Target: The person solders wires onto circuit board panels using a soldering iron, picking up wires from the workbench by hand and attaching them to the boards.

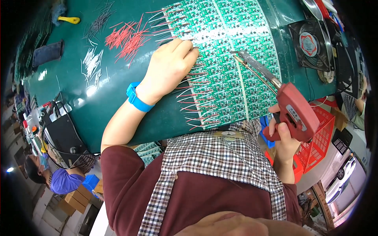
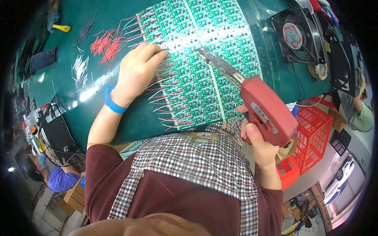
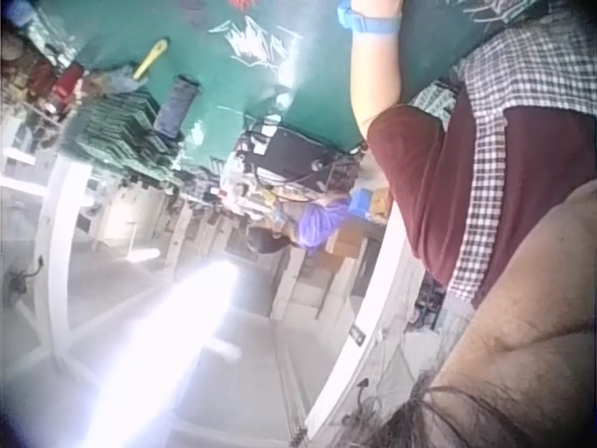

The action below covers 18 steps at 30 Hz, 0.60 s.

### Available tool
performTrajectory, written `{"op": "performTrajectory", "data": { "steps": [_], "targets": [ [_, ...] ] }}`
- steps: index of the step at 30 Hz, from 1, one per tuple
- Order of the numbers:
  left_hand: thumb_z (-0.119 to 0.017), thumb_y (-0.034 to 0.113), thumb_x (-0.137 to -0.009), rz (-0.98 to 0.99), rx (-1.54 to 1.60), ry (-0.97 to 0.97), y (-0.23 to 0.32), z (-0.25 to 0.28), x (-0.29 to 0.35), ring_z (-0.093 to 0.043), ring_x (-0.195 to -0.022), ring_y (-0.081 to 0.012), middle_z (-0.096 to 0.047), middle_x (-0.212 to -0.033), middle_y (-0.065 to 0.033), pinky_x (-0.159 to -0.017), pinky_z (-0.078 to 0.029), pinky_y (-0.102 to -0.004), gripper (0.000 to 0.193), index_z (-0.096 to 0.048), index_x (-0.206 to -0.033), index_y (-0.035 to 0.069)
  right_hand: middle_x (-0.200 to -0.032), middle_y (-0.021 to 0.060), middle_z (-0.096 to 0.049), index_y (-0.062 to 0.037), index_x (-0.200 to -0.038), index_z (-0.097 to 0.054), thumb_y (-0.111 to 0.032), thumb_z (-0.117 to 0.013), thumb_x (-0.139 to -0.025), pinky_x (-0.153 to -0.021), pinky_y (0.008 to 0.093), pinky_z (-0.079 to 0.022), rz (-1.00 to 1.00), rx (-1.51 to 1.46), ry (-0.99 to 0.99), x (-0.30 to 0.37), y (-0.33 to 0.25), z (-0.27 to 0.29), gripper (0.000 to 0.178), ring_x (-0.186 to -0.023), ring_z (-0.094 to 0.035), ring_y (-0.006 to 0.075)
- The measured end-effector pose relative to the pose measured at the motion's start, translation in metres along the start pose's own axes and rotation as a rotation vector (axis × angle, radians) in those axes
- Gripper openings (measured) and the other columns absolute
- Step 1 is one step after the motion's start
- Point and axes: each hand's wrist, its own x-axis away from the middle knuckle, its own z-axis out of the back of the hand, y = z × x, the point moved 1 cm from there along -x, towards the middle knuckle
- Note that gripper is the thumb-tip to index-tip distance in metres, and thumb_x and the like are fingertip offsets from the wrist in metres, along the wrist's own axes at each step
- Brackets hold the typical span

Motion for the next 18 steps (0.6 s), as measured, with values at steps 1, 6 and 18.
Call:
{"op": "performTrajectory", "data": {
  "steps": [1,6,18],
  "targets": [
    [-0.056,0.002,-0.06,0.0,-0.011,-0.001,-0.001,-0.001,0.0,-0.054,-0.072,-0.0207,-0.054,-0.08,-0.0051,-0.059,-0.046,-0.03,0.026,-0.06,-0.086,0.004,-0.099,0.0194,-0.056,0.0049,-0.116,-0.042,-0.016,-0.059,-0.079,-0.049,0.0216,-0.04,0.006,0.0,0.005,0.001,0.0,0.0,0.046,-0.056,-0.05,0.0109],
    [-0.056,0.005,-0.061,0.007,0.0,-0.012,0.005,0.005,-0.001,-0.054,-0.072,-0.02,-0.055,-0.081,-0.0047,-0.06,-0.046,-0.0297,0.024,-0.06,-0.085,0.005,-0.1,0.0179,-0.056,0.0044,-0.117,-0.043,-0.016,-0.06,-0.079,-0.049,0.0214,-0.04,-0.085,0.001,-0.052,-0.005,-0.005,-0.002,0.046,-0.058,-0.05,0.0096],
    [-0.059,0.006,-0.062,-0.027,-0.047,-0.083,0.011,0.018,0.006,-0.055,-0.081,-0.0201,-0.055,-0.088,-0.0056,-0.065,-0.047,-0.0293,0.03,-0.06,-0.092,0.002,-0.1,0.0163,-0.057,0.0032,-0.117,-0.044,-0.014,-0.061,-0.079,-0.053,0.0216,-0.042,-0.204,-0.019,-0.172,-0.019,-0.002,-0.016,0.045,-0.06,-0.049,0.0086]
  ]
}}
